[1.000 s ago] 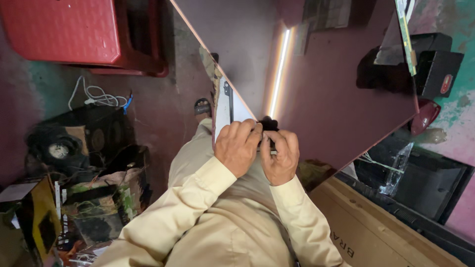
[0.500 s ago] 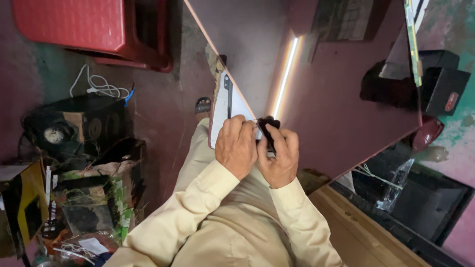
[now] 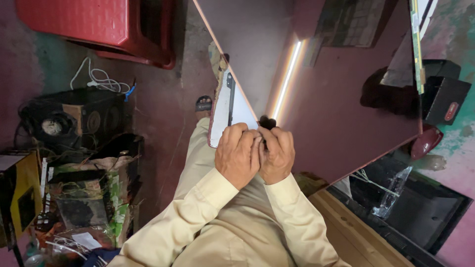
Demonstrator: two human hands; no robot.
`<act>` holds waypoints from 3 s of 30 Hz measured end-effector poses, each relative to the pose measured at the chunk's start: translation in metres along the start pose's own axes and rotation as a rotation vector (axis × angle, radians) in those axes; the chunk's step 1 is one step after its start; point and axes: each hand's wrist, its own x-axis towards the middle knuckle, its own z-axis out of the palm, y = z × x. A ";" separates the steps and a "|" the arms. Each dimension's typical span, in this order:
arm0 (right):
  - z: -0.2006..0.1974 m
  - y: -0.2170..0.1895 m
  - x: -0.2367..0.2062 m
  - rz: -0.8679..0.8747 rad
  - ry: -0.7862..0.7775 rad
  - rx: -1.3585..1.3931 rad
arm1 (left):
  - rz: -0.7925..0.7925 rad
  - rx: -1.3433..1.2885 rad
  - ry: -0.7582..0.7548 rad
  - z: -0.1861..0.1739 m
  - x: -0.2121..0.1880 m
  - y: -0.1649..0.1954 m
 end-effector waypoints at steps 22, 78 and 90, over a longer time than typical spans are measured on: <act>-0.007 -0.004 -0.011 0.073 0.053 0.055 | 0.267 0.245 -0.072 0.013 -0.001 -0.025; -0.009 -0.004 -0.012 0.135 0.024 0.041 | 0.075 0.142 -0.108 0.015 0.002 -0.014; -0.005 0.002 -0.015 0.082 -0.062 0.020 | 0.000 0.016 -0.060 0.006 -0.016 0.005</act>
